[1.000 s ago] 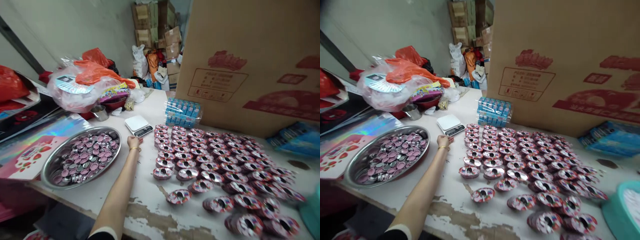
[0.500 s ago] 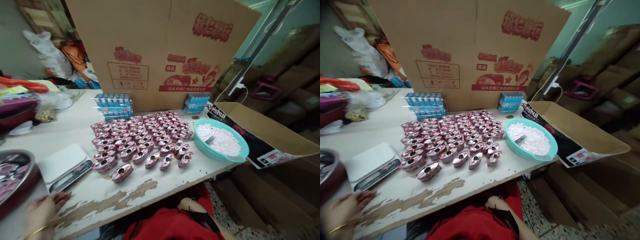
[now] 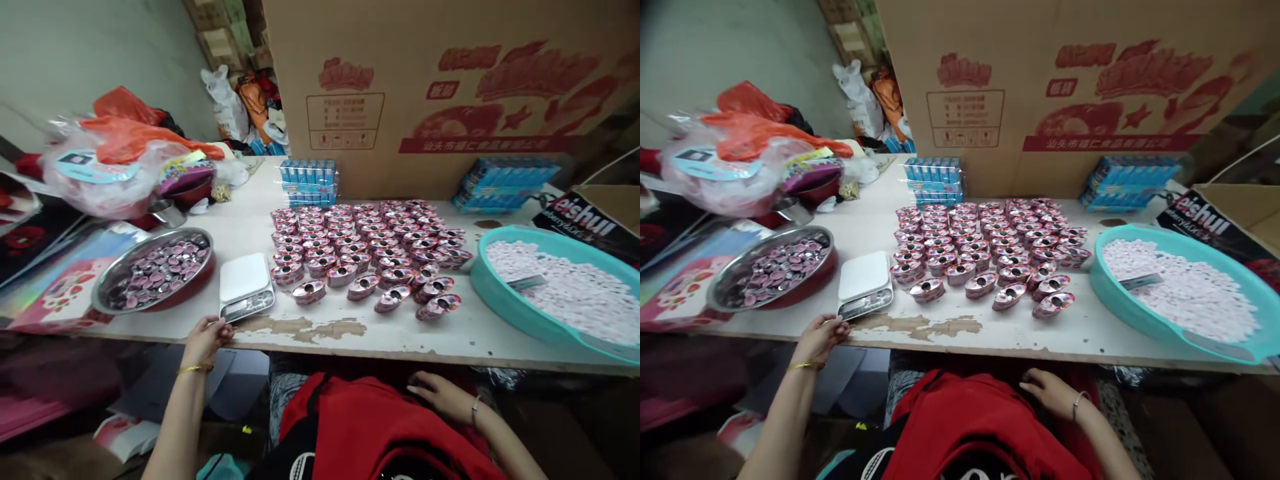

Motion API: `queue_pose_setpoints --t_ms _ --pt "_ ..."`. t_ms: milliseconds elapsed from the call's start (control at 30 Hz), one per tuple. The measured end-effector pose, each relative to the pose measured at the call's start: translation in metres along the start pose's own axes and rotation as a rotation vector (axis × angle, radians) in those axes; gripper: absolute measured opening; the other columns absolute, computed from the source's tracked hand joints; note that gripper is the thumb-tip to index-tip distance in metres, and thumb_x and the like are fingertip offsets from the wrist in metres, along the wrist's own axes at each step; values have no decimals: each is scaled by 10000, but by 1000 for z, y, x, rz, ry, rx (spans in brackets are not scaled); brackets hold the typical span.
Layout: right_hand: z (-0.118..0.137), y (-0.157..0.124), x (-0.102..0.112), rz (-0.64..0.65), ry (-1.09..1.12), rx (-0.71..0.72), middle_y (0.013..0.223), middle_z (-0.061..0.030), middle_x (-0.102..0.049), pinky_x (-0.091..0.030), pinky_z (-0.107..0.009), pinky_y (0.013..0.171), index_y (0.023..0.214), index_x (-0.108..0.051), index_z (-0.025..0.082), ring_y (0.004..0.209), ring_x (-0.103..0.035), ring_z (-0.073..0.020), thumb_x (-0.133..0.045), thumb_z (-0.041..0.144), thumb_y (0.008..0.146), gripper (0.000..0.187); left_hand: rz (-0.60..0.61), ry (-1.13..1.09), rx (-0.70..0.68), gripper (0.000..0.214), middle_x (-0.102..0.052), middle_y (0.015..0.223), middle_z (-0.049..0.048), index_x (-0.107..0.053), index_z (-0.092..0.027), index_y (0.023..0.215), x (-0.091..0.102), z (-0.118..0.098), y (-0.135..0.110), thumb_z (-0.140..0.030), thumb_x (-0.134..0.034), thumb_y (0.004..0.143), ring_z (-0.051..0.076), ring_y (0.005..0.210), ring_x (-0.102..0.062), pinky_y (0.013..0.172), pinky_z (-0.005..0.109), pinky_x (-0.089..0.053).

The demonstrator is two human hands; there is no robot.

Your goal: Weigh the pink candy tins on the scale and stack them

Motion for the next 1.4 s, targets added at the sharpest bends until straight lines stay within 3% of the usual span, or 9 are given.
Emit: queue_pose_setpoints --t_ms 133,267,333,433,600,767,967,1133,1400 --pt "32 -8 17 88 6 36 900 -77 -669 -473 -292 785 878 -646 170 848 -601 -207 -410 475 857 386 158 236 -60 368 -581 567 -36 -448 -192 805 6 -3 -1 -324 -688 558 79 458 -483 576 298 -526" --pt "83 -5 30 91 -43 106 855 -70 -652 -453 -293 743 813 -602 181 797 -573 -198 -385 498 866 388 142 416 -86 334 -553 551 -27 -502 -185 794 12 -9 2 -394 -672 598 102 431 -443 475 252 -422" --pt "107 1 30 85 -70 114 797 -62 -640 -441 -289 692 779 -570 186 746 -558 -191 -391 501 862 371 28 537 -237 282 -551 587 -20 -531 -183 787 12 -15 -4 -393 -657 646 102 460 -445 485 230 -374" --pt "133 15 25 75 -71 134 707 -41 -596 -417 -276 626 751 -516 193 670 -529 -175 -366 506 876 369 -88 765 -643 210 -584 699 -4 -544 -193 827 -2 -24 -28 -396 -561 776 104 538 -483 564 234 -385" --pt "156 43 10 14 -92 218 706 -38 -574 -401 -276 639 723 -468 197 687 -522 -174 -346 470 887 341 233 931 -940 143 -639 1060 65 -518 -198 845 -36 -12 -63 -332 -472 868 113 696 -586 682 244 -448" --pt "158 55 6 -5 -203 182 730 -56 -597 -384 -284 623 712 -475 197 690 -530 -187 -356 467 877 338 287 1057 -965 127 -553 1300 81 -513 -203 874 -46 0 -62 -318 -461 890 129 826 -638 693 240 -473" --pt "160 57 7 25 -240 157 724 -48 -602 -379 -272 606 723 -498 199 675 -531 -179 -362 490 881 358 257 1142 -886 232 -628 1176 93 -559 -180 1045 -53 2 -56 -325 -473 884 168 943 -640 716 244 -488" --pt "165 61 6 19 -249 131 713 -42 -601 -373 -268 604 722 -519 197 665 -523 -170 -380 502 878 371 231 1195 -857 209 -592 1246 118 -576 -179 980 -57 2 -61 -341 -495 875 197 914 -652 639 263 -477" --pt "169 61 7 -20 -293 131 683 -33 -586 -350 -256 581 694 -521 188 631 -493 -150 -418 507 868 377 379 1005 -955 178 -653 968 71 -572 -189 938 -62 -19 -60 -316 -455 898 173 869 -626 736 272 -466"
Point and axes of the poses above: each hand's wrist, its own y-axis towards the middle knuckle, its own x-axis out of the back of the hand, z = x × y, the point moved 2 cm from there along y, towards the middle knuckle
